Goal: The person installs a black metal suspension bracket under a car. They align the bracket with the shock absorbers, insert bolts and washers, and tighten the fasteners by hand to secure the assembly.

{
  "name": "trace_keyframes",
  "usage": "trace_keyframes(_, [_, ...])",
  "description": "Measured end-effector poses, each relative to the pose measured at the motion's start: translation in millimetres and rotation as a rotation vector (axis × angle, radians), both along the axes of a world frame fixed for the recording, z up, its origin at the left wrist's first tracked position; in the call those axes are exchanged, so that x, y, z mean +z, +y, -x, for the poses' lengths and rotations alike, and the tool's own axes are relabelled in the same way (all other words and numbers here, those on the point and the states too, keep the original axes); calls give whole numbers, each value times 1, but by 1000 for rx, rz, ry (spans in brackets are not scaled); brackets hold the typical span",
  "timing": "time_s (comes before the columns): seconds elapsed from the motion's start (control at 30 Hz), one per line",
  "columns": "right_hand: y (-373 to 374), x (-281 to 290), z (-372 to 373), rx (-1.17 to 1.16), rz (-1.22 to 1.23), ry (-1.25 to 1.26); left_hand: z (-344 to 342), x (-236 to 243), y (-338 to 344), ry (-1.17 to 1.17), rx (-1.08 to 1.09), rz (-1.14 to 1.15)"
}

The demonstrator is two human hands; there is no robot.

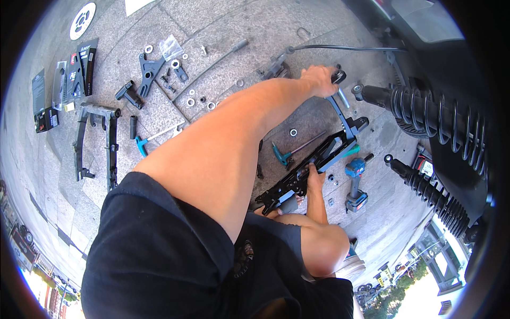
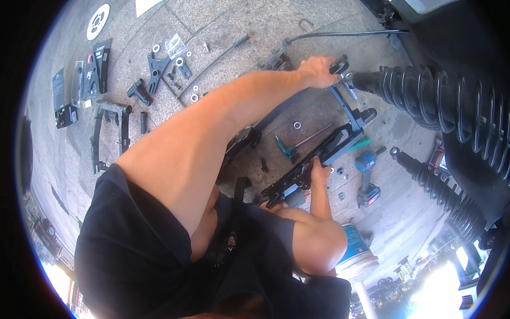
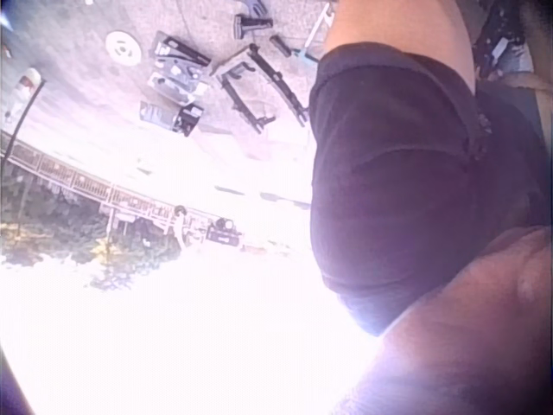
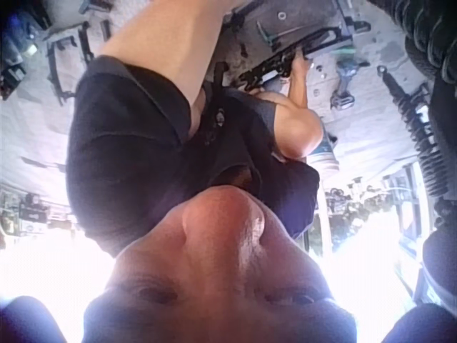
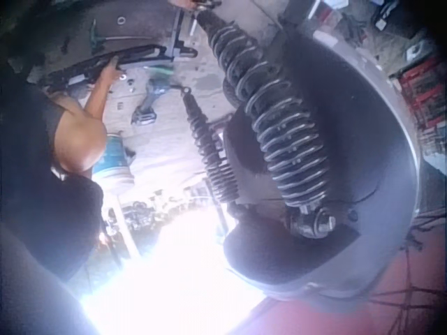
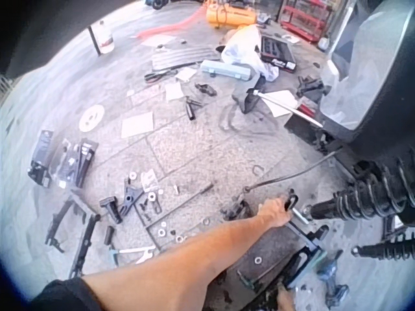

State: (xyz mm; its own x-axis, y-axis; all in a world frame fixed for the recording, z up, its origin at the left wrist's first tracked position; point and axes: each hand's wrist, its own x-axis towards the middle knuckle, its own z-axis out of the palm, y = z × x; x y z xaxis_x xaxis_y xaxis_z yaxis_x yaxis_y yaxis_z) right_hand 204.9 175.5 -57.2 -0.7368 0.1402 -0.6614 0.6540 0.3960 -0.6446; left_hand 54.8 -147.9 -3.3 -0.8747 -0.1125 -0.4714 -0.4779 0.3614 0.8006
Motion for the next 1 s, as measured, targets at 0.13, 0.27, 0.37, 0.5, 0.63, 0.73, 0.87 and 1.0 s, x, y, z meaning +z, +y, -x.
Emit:
trace_keyframes(0.13, [-4,2,0,-56,20,-2,-1,-1,0,40,12,70])
trace_keyframes(0.27, [-5,2,0,-116,13,-5,-1,-2,-1,39,8,38])
trace_keyframes(0.37, [-4,1,1,-98,-7,-4,0,-3,-3,21,0,-22])
trace_keyframes(0.5, [-2,-2,1,-67,-62,15,-1,-3,-4,34,2,-40])
trace_keyframes(0.63, [0,-6,0,-94,-82,5,-1,-3,-2,26,43,-39])
trace_keyframes(0.73, [0,-7,-1,-116,-92,15,-1,-3,-2,23,53,-35])
trace_keyframes(0.87, [0,-7,-1,-115,-93,23,-2,-2,-4,33,67,-46])
trace_keyframes(1.0, [0,-5,0,-87,-104,4,-3,-2,-6,38,60,-65])
